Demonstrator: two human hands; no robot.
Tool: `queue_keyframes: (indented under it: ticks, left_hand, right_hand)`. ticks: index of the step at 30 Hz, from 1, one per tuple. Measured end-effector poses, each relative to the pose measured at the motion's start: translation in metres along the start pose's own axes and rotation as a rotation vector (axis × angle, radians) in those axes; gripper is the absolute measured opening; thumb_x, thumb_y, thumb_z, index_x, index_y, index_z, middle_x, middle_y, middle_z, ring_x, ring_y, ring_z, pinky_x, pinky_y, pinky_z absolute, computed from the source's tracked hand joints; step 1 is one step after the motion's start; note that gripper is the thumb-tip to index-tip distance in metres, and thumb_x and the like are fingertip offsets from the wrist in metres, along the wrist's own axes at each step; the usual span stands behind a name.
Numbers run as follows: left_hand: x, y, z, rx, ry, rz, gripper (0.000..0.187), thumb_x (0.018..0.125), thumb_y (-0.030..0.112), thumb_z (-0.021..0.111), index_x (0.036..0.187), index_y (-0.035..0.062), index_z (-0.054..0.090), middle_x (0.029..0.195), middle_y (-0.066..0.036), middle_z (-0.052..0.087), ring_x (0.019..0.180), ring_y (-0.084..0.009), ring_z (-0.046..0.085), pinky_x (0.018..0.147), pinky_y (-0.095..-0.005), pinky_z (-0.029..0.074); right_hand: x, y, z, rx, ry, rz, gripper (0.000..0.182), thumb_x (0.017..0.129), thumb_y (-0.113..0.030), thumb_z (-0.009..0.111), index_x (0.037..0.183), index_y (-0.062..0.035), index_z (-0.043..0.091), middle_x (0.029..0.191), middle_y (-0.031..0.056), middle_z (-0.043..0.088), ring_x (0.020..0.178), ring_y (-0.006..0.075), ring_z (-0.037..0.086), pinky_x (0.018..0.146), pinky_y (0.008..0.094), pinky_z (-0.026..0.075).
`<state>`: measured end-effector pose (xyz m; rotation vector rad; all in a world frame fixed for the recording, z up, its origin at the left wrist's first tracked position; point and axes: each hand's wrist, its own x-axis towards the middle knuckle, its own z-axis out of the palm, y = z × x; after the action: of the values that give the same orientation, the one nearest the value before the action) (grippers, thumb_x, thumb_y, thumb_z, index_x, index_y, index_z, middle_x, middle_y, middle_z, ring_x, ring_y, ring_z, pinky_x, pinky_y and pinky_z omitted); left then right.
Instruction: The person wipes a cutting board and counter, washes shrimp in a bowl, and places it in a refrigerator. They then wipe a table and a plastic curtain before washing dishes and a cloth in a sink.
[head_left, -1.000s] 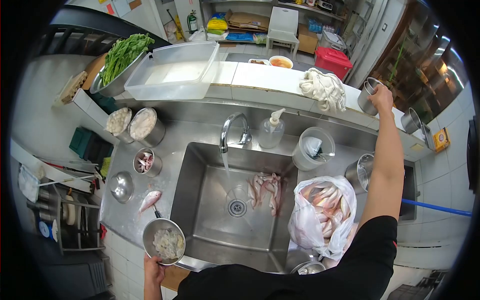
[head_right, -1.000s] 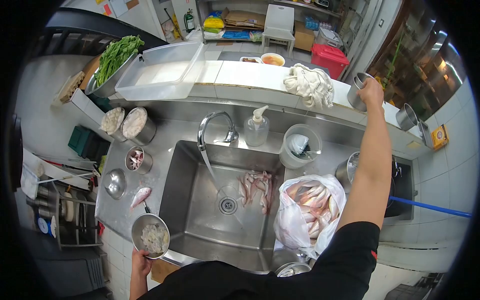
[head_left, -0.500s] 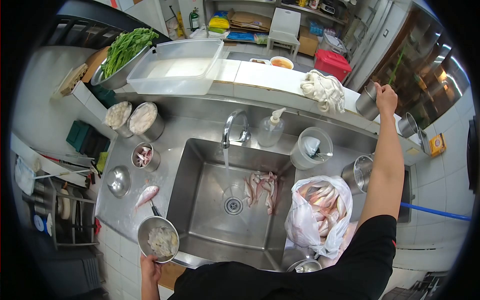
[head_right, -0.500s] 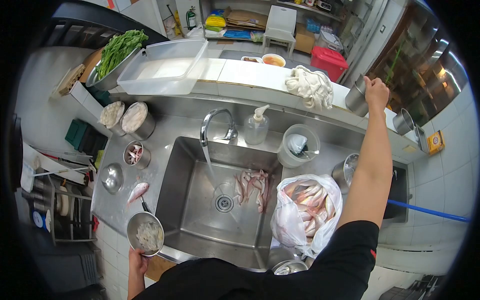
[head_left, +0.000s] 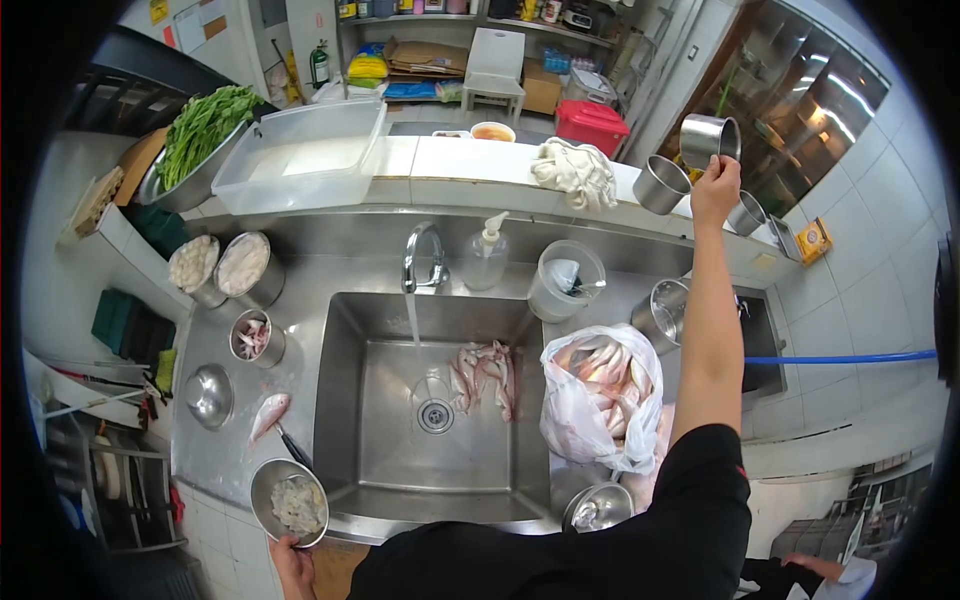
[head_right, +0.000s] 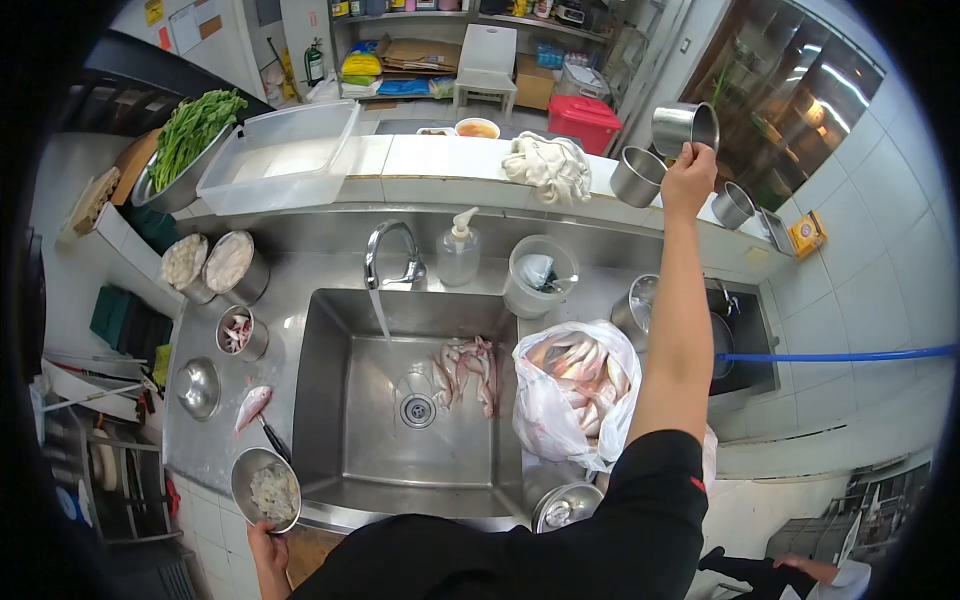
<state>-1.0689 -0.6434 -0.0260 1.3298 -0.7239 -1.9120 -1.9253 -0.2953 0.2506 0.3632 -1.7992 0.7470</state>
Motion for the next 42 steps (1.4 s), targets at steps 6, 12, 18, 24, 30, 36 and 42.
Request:
queue_keyframes:
  ticks: [6,12,18,24,30,36,42]
  left_hand:
    - [-0.011,0.02,-0.027,-0.06,-0.007,0.061,0.076,0.076,-0.005,0.048,0.151,0.0067,0.04,0.148,-0.018,0.051,0.13,-0.0371,0.058,0.094,-0.0566,0.06]
    - [-0.024,0.068,-0.069,-0.052,0.221,0.163,0.066,0.076,-0.002,0.049,0.142,0.0038,0.045,0.129,-0.016,0.06,0.107,-0.0334,0.07,0.075,-0.0521,0.067]
    - [-0.025,0.131,-0.108,0.022,0.271,0.284,0.062,0.078,-0.002,0.051,0.14,0.0045,0.043,0.119,-0.018,0.062,0.088,-0.029,0.072,0.055,-0.0442,0.065]
    - [0.007,0.17,-0.128,0.068,0.151,0.267,0.061,0.079,-0.004,0.053,0.139,0.0028,0.046,0.116,-0.018,0.064,0.083,-0.0276,0.073,0.054,-0.0384,0.065]
    - [0.06,0.19,-0.089,0.284,-0.262,0.222,0.051,0.094,0.013,0.058,0.144,0.0057,0.051,0.124,-0.014,0.065,0.105,-0.0233,0.067,0.082,-0.0376,0.058]
    - [0.153,0.172,-0.05,0.246,-0.255,0.339,0.077,0.106,0.069,0.02,0.138,0.0122,0.062,0.128,-0.005,0.066,0.13,-0.0228,0.051,0.107,-0.0432,0.035]
    - [0.169,0.122,-0.038,-0.102,-0.344,0.173,0.084,0.108,0.067,0.024,0.129,-0.0044,0.063,0.126,-0.012,0.067,0.119,-0.0243,0.057,0.111,-0.0381,0.04]
  right_hand:
    - [-0.128,-0.14,-0.092,1.182,-0.196,0.734,0.031,0.11,-0.031,0.051,0.127,-0.0052,0.057,0.122,0.0106,0.064,0.111,0.0239,0.065,0.099,0.0414,0.055]
    - [-0.4,-0.369,-0.171,1.28,-1.162,1.716,0.024,0.102,-0.03,0.063,0.112,-0.0098,0.069,0.094,0.0003,0.074,0.078,0.0158,0.072,0.057,0.0316,0.055]
    - [-0.49,-0.587,-0.231,1.183,-1.269,-0.412,0.018,0.092,-0.017,0.073,0.101,-0.0049,0.063,0.095,0.0097,0.072,0.086,0.0287,0.068,0.073,0.041,0.055]
    - [-0.519,-0.652,-0.253,1.091,-1.102,-0.439,0.04,0.087,-0.02,0.074,0.123,-0.0049,0.063,0.11,0.0177,0.072,0.098,0.0336,0.069,0.078,0.0433,0.058]
    - [-0.486,-0.675,-0.234,1.237,-2.156,1.274,0.055,0.093,-0.014,0.059,0.144,-0.0025,0.042,0.107,0.0249,0.069,0.07,0.0359,0.073,0.048,0.0441,0.059]
    - [-0.444,-0.683,-0.236,0.929,-1.484,0.38,0.058,0.089,0.004,0.042,0.147,-0.002,0.043,0.113,0.0264,0.068,0.07,0.0347,0.072,0.055,0.0392,0.06]
    - [-0.494,-0.681,-0.242,0.838,-1.106,-0.25,0.072,0.083,0.011,0.053,0.152,-0.0075,0.044,0.138,0.027,0.058,0.113,0.0443,0.066,0.091,0.049,0.057]
